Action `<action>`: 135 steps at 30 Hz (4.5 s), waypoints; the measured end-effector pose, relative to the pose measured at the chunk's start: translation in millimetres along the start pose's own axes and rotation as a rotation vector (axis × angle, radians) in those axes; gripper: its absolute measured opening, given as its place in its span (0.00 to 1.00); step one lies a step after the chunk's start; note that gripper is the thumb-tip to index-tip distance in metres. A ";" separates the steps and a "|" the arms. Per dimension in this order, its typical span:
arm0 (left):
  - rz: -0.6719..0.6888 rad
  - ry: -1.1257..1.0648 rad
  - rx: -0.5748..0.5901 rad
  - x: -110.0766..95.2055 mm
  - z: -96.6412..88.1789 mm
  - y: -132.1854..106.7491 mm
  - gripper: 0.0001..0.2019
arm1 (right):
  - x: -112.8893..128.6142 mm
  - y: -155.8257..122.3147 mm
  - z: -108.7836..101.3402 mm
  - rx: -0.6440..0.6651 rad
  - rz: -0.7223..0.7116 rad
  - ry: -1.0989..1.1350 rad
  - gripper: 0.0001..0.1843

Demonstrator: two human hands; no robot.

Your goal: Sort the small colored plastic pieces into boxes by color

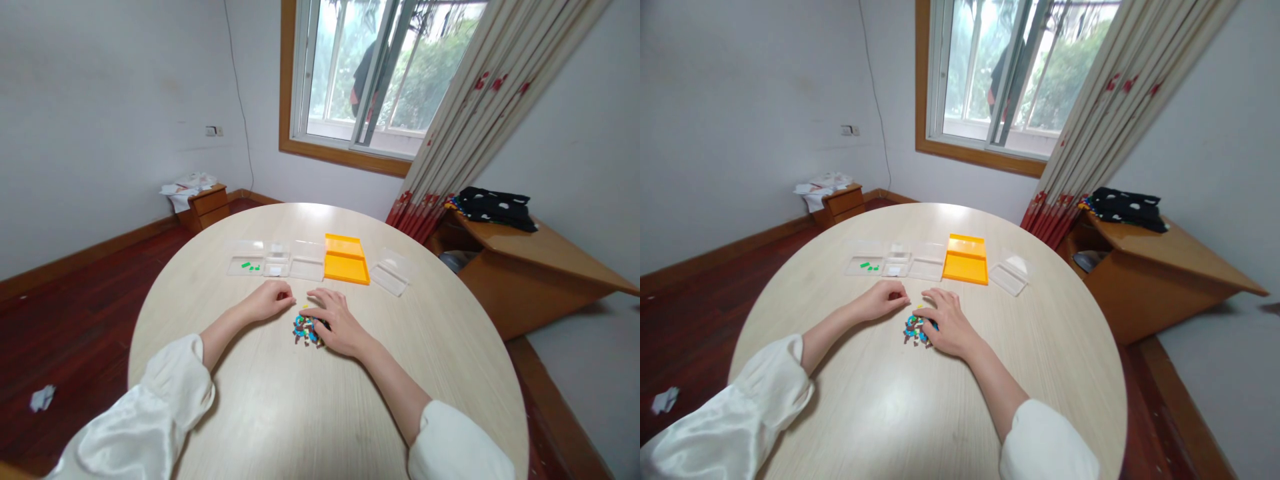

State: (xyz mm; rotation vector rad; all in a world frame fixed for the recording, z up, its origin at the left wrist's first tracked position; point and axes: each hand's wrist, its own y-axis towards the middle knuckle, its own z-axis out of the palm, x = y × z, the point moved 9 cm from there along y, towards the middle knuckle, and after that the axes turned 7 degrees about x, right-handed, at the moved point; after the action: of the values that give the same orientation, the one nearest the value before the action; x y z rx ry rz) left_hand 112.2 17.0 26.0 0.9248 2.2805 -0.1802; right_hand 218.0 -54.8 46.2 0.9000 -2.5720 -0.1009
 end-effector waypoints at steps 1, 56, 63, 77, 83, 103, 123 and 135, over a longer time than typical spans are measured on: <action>-0.007 0.005 -0.007 1.0 -0.3 0.1 0.12 | -1.9 0.0 0.1 -0.006 0.013 -0.011 0.18; 0.166 0.011 0.023 -36.4 26.9 16.7 0.07 | -108.5 -33.3 -51.7 -0.626 0.412 0.060 0.14; 0.132 -0.011 0.003 -32.1 23.8 16.7 0.05 | -111.7 -32.3 -49.9 -0.632 0.389 0.121 0.14; 0.188 0.241 0.015 -34.5 27.6 16.8 0.09 | -114.3 -28.3 -42.7 -0.607 0.369 0.159 0.13; 0.120 0.192 -0.102 -38.9 0.6 61.3 0.08 | -93.3 -23.5 -33.3 -0.491 0.316 0.056 0.13; 0.021 0.270 -0.102 -36.5 -10.3 80.6 0.08 | -84.9 -20.7 -20.7 -0.350 0.309 0.105 0.19; 0.071 0.323 0.062 -49.5 47.0 74.6 0.10 | -105.4 -21.5 -16.8 -0.431 0.381 0.145 0.22; 0.099 0.364 0.068 -40.8 55.4 72.6 0.10 | -105.1 -21.0 -17.7 -0.451 0.346 0.197 0.22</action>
State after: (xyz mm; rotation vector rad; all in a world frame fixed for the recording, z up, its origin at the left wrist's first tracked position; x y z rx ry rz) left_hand 211.3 27.8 17.0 1.1839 2.5634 -0.0480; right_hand 311.6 -6.0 20.6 0.2799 -2.3375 -0.4448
